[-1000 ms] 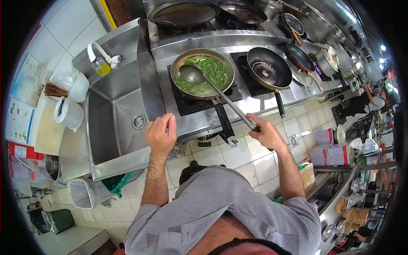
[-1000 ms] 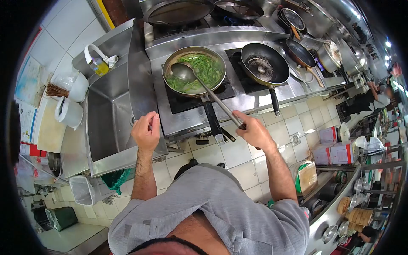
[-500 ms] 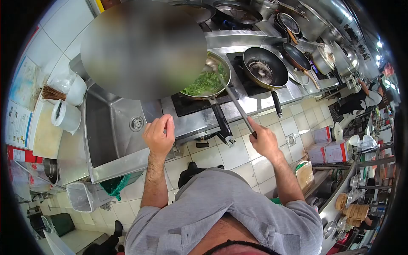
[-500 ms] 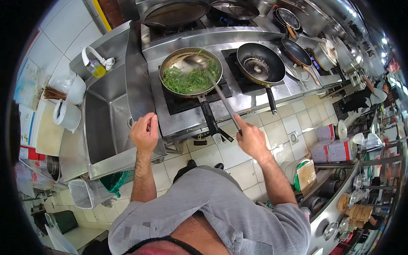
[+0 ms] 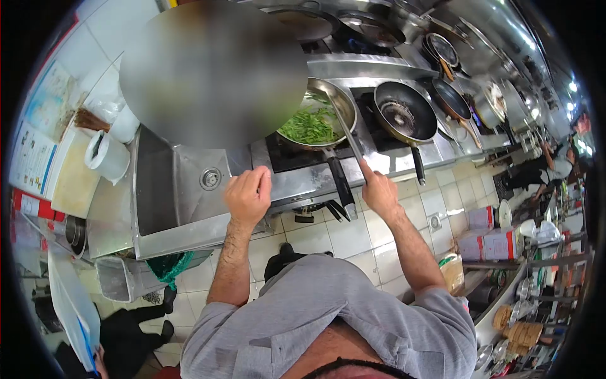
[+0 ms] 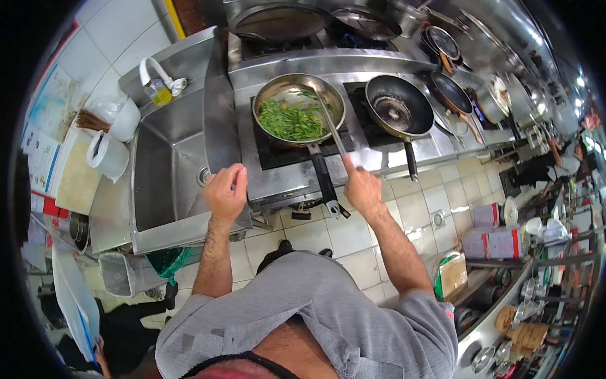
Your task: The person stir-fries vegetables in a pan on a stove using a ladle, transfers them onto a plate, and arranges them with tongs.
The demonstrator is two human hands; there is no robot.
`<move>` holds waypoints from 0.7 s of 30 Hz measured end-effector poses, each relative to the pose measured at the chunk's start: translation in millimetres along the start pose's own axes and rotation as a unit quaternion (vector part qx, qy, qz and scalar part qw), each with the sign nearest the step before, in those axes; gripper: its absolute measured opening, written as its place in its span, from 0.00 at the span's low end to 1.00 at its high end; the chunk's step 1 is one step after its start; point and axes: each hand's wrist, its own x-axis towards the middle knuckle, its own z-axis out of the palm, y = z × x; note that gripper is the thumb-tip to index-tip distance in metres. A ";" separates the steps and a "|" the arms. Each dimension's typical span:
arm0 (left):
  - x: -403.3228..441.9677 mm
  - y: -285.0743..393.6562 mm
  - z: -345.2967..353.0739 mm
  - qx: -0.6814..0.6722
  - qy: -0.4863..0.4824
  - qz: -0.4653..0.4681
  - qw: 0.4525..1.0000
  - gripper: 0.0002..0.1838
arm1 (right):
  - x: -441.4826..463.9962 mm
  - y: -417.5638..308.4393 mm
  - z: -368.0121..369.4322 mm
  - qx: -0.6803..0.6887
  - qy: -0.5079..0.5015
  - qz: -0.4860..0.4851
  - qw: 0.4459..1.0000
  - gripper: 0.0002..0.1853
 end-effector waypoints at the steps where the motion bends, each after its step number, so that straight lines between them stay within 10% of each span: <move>1: -0.4 0.4 -1.6 0.007 -0.002 0.010 1.000 0.04 | -7.5 0.7 1.4 0.053 0.015 -0.016 0.998 0.32; 10: -10.3 -4.9 1.8 0.032 0.027 0.052 0.998 0.06 | -71.3 2.0 -77.8 0.395 -0.134 0.067 0.906 0.35; 21: -12.0 -2.6 -1.1 0.015 0.040 0.039 0.998 0.07 | -15.3 -2.3 -34.7 0.329 -0.156 0.002 0.931 0.36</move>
